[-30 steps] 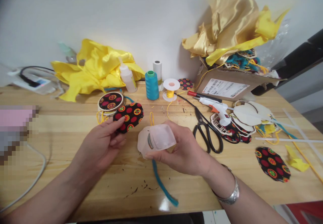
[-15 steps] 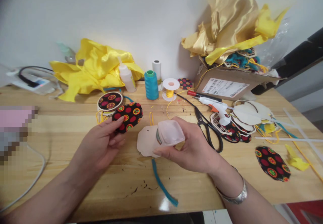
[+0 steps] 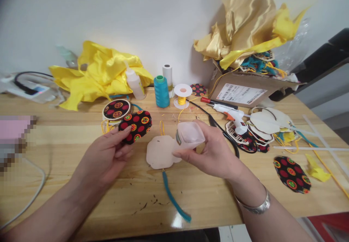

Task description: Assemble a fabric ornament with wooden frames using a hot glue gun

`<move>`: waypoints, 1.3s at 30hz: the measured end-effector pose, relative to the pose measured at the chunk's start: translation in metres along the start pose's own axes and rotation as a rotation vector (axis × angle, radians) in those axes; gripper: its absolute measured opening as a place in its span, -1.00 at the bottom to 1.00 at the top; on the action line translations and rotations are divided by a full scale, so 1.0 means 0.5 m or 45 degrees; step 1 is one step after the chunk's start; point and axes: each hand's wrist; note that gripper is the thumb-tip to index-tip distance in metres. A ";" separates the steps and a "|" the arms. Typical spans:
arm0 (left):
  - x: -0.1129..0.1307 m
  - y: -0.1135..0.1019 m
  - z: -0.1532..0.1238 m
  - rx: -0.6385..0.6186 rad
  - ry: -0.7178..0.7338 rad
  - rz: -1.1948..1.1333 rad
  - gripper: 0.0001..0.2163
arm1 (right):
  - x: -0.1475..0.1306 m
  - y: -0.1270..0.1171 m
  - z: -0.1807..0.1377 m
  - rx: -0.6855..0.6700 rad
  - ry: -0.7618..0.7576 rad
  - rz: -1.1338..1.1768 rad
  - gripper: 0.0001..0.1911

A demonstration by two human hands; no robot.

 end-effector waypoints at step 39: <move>-0.001 0.002 0.000 0.000 0.000 0.021 -0.84 | -0.002 0.000 0.001 -0.022 -0.002 0.007 -0.75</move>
Point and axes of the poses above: each hand's wrist, its own z-axis towards the middle knuckle, its own y-axis out of the palm, x = y × z, and after that the axes turned 3 degrees about -y, right-handed
